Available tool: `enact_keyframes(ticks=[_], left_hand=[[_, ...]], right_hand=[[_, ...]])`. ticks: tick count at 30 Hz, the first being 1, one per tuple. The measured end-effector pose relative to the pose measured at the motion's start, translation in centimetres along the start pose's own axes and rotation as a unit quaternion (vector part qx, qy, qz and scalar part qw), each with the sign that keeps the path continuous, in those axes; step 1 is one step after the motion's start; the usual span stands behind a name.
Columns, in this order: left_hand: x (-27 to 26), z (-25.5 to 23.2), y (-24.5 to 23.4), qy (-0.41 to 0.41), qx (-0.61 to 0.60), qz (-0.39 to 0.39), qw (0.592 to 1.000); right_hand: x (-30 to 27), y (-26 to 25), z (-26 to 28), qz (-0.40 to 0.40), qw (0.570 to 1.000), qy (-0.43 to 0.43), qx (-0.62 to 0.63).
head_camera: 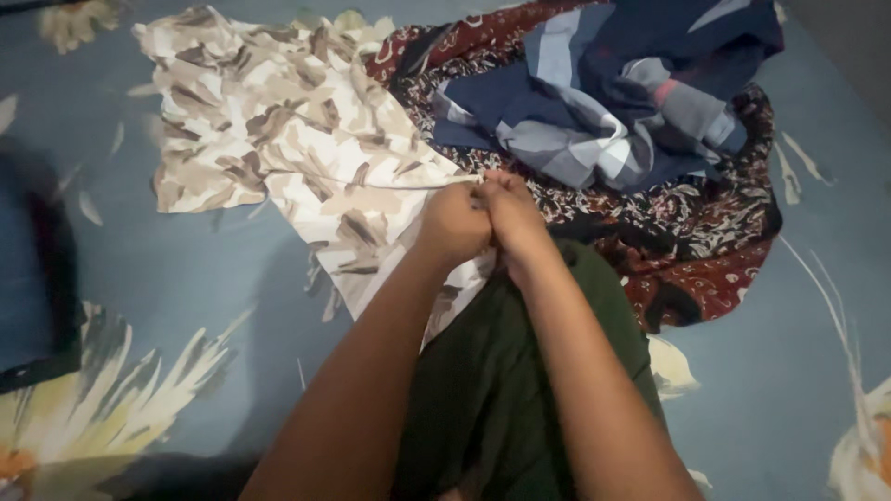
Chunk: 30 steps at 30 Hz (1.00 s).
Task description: The person sits on a bed and folds a patterned short-sleeve shirt. They smooth the fabric, fasten the buttons down the front, fold in the sleeves, fold the shirt over repeatedly, and place the folded shirt onto a stack of folded clothes before picking up another garment from a nearby pile.
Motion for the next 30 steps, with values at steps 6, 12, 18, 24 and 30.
enact_keyframes(ticks=[6, 12, 18, 24, 30], left_hand=[[-1.5, 1.2, 4.1, 0.068, 0.115, 0.117, 0.984], [-3.3, 2.5, 3.7, -0.056, 0.211, 0.102, 0.97], [-4.9, 2.2, 1.3, -0.032, 0.114, -0.011, 0.993], [-7.4, 5.7, -4.1, -0.137, -0.143, -0.102, 0.975], [-9.1, 5.3, -8.5, -0.242, -0.228, -0.129, 0.934]], right_hand=[[-0.6, -1.2, 2.3, -0.137, 0.966, -0.087, -0.201], [-1.0, -0.7, 2.6, -0.164, 0.937, -0.104, -0.292], [-0.6, -0.8, 2.4, -0.167, 0.948, -0.149, -0.227], [0.1, 0.7, 1.9, -0.149, 0.942, -0.197, -0.227], [-0.9, 4.3, 0.8, 0.037, 0.987, -0.029, -0.156]])
Point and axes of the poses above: each hand's wrist, its own x-axis towards the middle knuckle, its own y-axis out of the palm, z = x × y, the point moved 8 cm from there along x, towards the middle knuckle, and after that the axes turned 1 degree about y, right-handed, at the moved point
